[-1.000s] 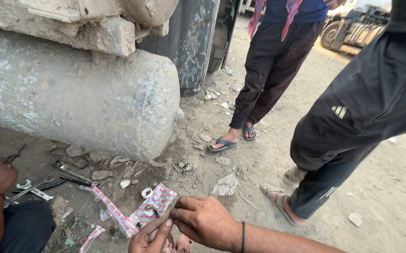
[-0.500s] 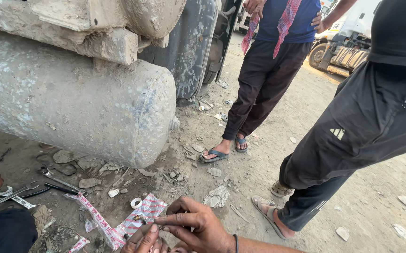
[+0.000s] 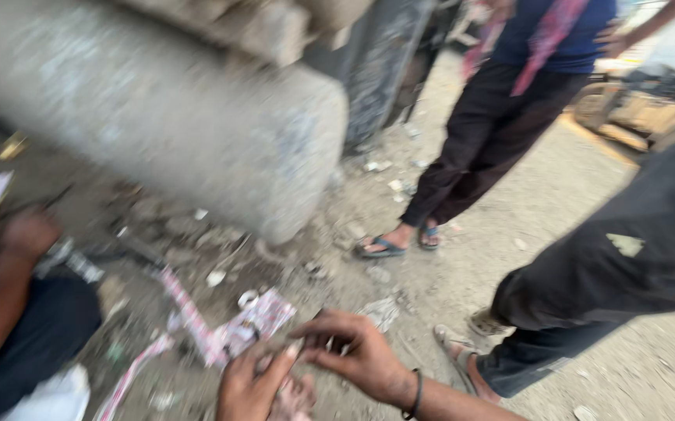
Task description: The person scrapes a metal part attached to a vehicle, collects debris, and then cleans and reassembles a brass fitting using a cloth and a small tool.
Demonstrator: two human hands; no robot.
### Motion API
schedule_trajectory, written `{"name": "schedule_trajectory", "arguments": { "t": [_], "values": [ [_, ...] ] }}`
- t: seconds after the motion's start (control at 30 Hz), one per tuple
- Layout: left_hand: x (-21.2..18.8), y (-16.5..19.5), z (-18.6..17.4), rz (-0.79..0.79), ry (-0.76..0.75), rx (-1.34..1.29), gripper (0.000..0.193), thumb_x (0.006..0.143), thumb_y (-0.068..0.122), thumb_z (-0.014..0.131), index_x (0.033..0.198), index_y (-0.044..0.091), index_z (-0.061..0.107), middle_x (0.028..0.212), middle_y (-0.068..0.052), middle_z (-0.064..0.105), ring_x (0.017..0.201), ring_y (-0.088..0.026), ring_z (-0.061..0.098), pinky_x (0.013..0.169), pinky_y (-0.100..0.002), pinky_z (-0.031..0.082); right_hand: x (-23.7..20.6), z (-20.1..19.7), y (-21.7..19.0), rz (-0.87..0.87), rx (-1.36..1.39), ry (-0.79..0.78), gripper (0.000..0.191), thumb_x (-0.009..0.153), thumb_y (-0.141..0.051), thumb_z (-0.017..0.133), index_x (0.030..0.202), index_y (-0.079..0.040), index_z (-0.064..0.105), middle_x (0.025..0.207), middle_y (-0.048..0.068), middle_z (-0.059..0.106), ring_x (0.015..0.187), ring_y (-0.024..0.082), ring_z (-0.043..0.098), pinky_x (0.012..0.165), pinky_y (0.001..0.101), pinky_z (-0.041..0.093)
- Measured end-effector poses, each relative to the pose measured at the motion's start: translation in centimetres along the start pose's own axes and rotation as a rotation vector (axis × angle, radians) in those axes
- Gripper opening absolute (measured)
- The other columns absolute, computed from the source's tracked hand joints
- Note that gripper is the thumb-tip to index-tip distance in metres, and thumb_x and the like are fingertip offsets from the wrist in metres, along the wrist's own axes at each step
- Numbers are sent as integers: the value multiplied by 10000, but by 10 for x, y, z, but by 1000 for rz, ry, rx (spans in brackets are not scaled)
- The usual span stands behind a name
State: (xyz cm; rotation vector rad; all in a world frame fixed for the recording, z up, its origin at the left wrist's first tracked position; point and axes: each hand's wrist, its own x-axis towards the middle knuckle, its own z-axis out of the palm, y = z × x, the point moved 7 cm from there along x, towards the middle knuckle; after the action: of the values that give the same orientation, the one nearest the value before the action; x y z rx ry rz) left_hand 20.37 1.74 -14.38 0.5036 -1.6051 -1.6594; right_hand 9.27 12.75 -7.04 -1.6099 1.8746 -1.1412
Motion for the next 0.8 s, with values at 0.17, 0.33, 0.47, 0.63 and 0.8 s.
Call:
{"name": "schedule_trajectory", "arguments": {
  "t": [0.17,0.33,0.47,0.63,0.8],
  "values": [
    [-26,-12,6,-370,82,-621,172,893,169,718,972,20,752,773,-31,710,639,-129,658,558,-298,554,3,7,-23,-158,-167,120,227,840,-55,807,1066,-75,788,981,35,746,816,106,722,643,248,579],
    [-27,-16,7,-207,94,-707,202,1014,189,711,918,18,660,764,-2,610,651,-96,602,559,-276,512,1,15,-35,-317,-253,197,237,872,28,774,1098,-33,733,1030,79,726,833,136,688,655,237,553],
    [-21,-14,4,82,112,-521,259,1074,273,634,1019,25,687,836,-19,639,731,-66,604,631,-253,527,3,25,-33,-415,-393,172,137,1007,51,737,1129,26,678,1059,98,699,819,108,625,655,214,485],
    [-5,-31,-7,-54,129,-347,385,1081,286,577,851,-11,664,682,-85,696,488,-119,618,403,-265,521,17,33,-15,-287,-382,90,45,1113,28,689,1099,41,649,1025,99,674,786,89,645,668,179,497],
    [0,-34,-33,-59,174,-280,293,1015,279,621,888,21,679,683,-58,714,517,-90,657,430,-251,565,28,60,-26,-300,-340,66,239,980,27,676,1219,14,666,1089,53,685,947,80,662,771,180,540]
  ]
}}
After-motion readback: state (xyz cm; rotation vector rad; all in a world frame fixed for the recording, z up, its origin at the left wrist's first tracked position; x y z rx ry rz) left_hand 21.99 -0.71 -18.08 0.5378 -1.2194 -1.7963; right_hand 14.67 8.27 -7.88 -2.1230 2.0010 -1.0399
